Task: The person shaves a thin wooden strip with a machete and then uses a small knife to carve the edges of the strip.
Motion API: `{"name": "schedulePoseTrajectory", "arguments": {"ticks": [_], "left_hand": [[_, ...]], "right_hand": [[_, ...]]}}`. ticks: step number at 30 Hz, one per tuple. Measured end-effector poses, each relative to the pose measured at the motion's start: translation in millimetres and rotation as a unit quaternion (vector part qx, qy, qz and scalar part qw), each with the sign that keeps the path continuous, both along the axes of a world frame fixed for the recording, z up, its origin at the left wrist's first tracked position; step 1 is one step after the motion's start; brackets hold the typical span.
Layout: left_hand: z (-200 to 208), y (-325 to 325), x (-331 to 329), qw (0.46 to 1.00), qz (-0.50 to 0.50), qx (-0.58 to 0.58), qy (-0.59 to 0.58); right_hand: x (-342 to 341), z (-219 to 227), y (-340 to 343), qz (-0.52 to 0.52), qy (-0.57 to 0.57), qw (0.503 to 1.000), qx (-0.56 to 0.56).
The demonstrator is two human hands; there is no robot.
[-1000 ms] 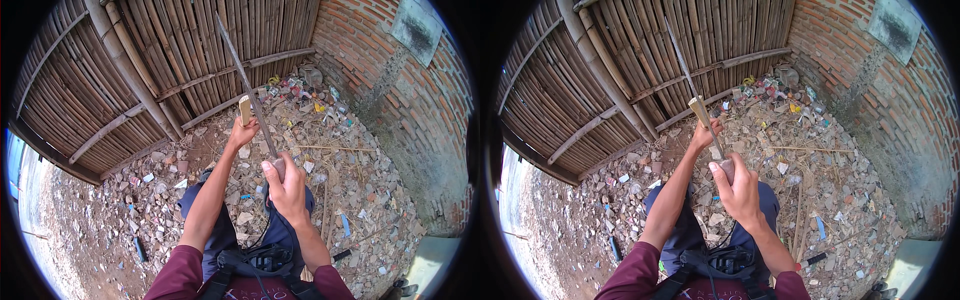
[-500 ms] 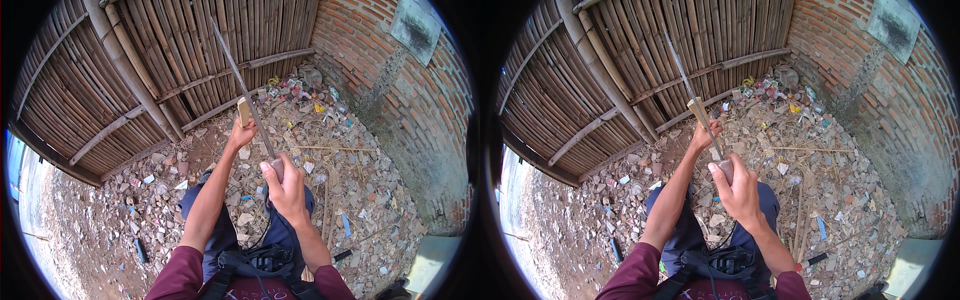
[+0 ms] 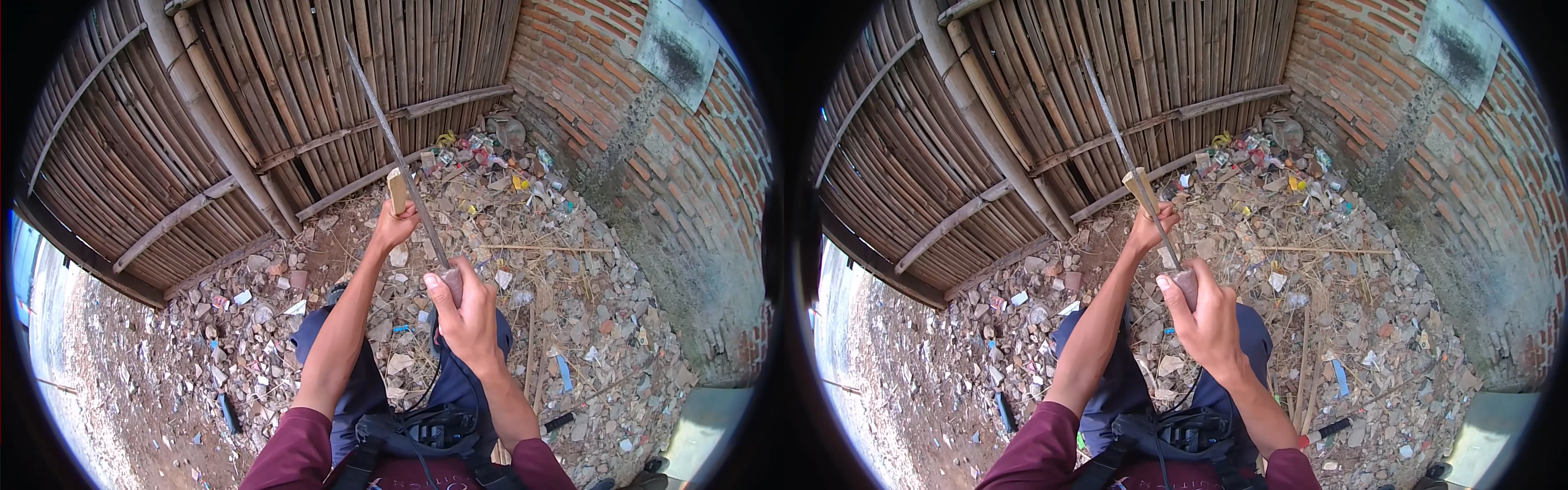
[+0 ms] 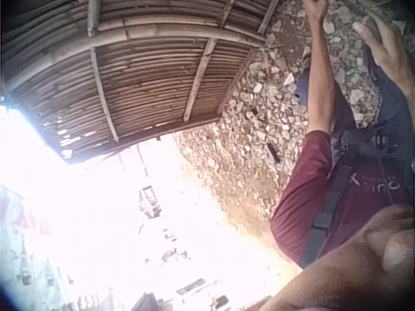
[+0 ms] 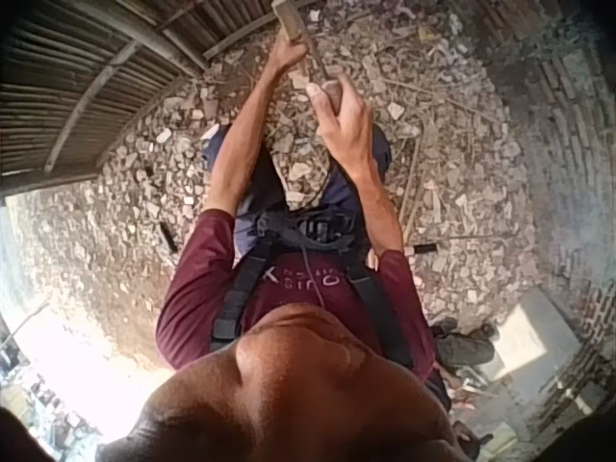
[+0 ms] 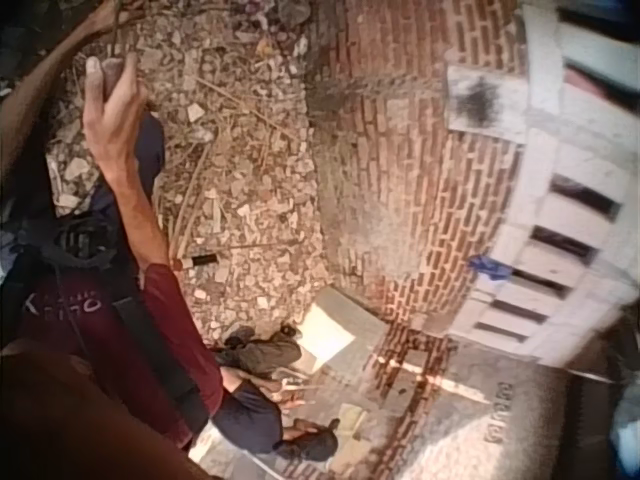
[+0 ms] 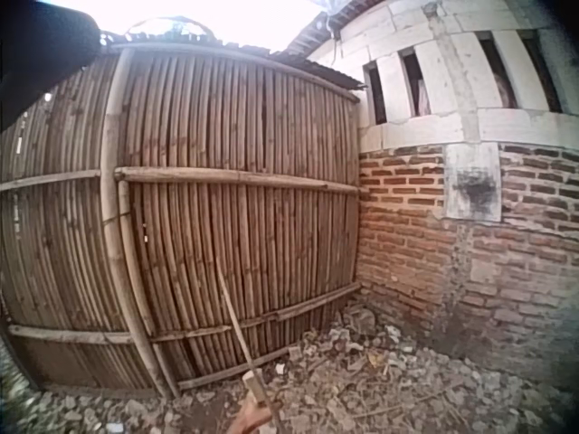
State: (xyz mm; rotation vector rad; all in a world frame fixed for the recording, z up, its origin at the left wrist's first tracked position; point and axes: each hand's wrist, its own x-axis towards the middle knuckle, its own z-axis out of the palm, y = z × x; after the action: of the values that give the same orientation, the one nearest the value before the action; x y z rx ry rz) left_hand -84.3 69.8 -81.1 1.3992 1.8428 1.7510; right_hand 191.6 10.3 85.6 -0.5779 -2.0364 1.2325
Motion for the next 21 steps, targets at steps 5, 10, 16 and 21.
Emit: {"name": "schedulePoseTrajectory", "arguments": {"ticks": [5, 10, 16, 21], "left_hand": [[-2, -1, 0, 1.000, 0.003, -0.014, -0.007], [1, -2, 1, 1.000, 0.011, -0.023, 0.005], [6, -7, 5, 1.000, 0.017, -0.011, 0.006], [12, -13, 12, 0.999, 0.012, -0.039, -0.005]], "right_hand": [[-1, -1, -1, 0.003, -0.005, 1.000, -0.001], [0, 2, -1, 0.002, -0.004, 1.000, 0.006], [0, 1, -2, 0.002, -0.007, 0.999, 0.047], [-1, -3, -6, -0.002, -0.002, 0.998, 0.056]]}}
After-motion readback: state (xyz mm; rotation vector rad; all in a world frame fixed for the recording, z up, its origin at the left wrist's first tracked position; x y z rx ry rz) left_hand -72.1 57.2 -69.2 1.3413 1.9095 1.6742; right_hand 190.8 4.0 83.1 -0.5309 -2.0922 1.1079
